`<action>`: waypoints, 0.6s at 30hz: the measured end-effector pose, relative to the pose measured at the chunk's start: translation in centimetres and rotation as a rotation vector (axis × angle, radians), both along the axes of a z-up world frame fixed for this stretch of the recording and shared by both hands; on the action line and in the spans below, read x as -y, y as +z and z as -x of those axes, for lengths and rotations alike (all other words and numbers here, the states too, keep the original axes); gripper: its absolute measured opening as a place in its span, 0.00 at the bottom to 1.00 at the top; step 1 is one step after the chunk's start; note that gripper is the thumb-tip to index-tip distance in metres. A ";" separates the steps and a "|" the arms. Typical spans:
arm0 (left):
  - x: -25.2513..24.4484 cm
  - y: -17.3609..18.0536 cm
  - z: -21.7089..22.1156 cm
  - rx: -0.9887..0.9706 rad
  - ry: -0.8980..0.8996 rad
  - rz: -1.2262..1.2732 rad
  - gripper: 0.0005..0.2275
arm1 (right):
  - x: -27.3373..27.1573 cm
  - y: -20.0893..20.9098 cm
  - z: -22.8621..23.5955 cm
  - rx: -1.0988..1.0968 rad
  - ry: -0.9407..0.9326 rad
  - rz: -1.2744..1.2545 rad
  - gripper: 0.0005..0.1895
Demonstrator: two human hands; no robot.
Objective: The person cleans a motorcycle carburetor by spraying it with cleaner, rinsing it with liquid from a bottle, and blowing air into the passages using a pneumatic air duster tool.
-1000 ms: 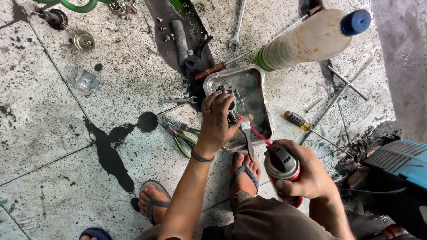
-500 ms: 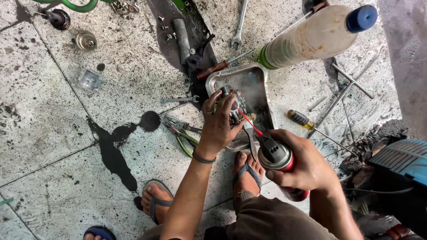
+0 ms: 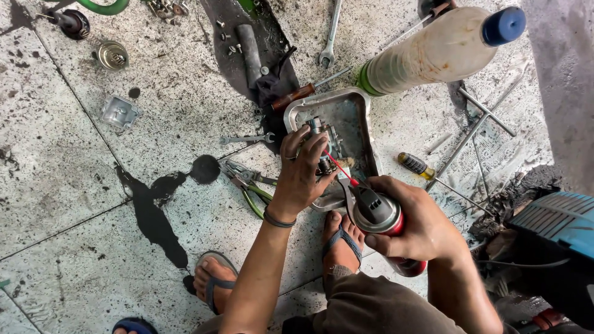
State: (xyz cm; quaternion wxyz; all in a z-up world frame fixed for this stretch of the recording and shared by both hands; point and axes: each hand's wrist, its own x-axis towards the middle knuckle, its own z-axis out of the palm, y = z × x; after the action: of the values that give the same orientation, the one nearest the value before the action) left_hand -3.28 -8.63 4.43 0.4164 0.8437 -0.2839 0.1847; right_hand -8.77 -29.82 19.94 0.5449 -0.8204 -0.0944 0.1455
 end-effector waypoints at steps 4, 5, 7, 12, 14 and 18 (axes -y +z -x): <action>-0.2 -0.3 0.0 -0.014 -0.012 0.032 0.39 | 0.2 0.2 0.3 -0.018 0.002 -0.023 0.43; -0.3 -0.5 -0.1 -0.007 -0.013 0.042 0.39 | 0.4 -0.2 0.6 -0.021 0.000 -0.072 0.42; -0.4 -0.6 -0.1 0.000 -0.015 0.051 0.40 | 0.6 -0.7 0.9 -0.023 -0.003 -0.121 0.43; -0.2 -0.4 -0.1 0.012 0.003 0.063 0.39 | 0.5 -0.5 0.5 -0.013 0.011 -0.144 0.42; 0.0 -1.7 -0.1 -0.018 0.004 0.074 0.40 | 0.7 0.1 0.5 -0.013 0.011 -0.128 0.42; -0.6 0.1 -0.4 -0.196 0.028 0.244 0.41 | 3.7 -1.8 4.7 0.086 -0.201 -0.017 0.49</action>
State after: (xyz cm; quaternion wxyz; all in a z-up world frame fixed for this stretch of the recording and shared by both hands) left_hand -2.86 -8.05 4.52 0.5389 0.8049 -0.2053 0.1403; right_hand -13.51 -33.52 18.11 0.5592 -0.8265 -0.0364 0.0541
